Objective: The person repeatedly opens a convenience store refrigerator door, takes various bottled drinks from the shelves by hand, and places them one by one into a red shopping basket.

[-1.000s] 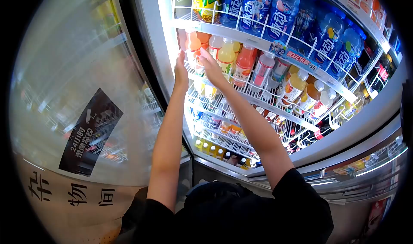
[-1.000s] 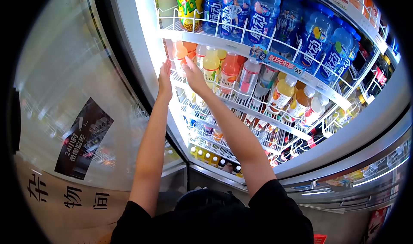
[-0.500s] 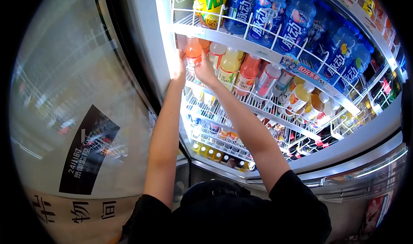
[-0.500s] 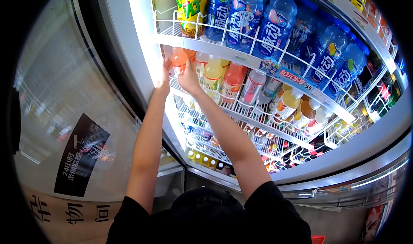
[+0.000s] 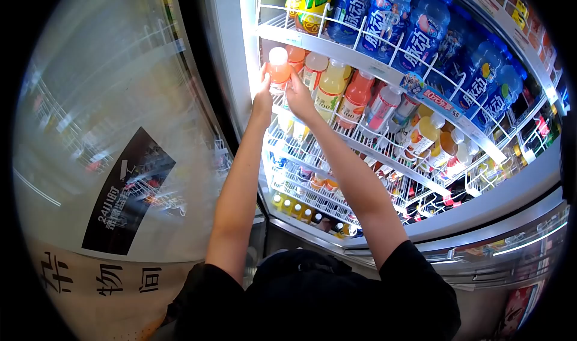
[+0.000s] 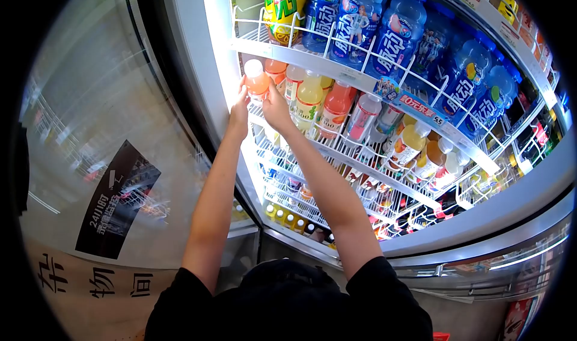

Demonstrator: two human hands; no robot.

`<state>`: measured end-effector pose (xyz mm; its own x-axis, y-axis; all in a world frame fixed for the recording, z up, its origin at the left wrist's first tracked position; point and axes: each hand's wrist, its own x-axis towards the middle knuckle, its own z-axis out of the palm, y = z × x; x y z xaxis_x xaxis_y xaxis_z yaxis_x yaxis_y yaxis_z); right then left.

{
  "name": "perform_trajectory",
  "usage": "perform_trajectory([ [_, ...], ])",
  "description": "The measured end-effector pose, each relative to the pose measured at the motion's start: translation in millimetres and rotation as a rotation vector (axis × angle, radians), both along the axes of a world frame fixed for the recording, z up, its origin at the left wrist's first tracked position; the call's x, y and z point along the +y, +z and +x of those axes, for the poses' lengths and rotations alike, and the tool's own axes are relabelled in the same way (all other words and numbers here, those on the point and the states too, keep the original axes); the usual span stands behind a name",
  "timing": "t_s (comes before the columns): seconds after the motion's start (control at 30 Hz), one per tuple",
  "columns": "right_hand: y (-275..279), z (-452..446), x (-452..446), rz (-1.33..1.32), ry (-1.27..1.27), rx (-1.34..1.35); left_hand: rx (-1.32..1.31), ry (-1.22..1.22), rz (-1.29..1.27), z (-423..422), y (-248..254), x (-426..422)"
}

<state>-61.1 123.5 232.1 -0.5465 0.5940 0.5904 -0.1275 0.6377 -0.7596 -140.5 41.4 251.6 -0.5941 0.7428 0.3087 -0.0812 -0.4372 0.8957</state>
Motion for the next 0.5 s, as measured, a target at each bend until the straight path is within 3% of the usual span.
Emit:
perform_trajectory([
  [0.17, 10.9, 12.8, -18.4, -0.107, 0.055, 0.034, 0.028, -0.041, 0.03, 4.7, 0.8, -17.9],
  [0.33, 10.2, 14.9, -24.3, 0.025, 0.039, 0.06, 0.081, -0.074, 0.048, 6.0, -2.3, -32.8],
  [0.5, 24.7, 30.4, -44.5, 0.03, 0.025, 0.069, 0.295, -0.107, 0.053, 8.2, 6.4, -52.6],
])
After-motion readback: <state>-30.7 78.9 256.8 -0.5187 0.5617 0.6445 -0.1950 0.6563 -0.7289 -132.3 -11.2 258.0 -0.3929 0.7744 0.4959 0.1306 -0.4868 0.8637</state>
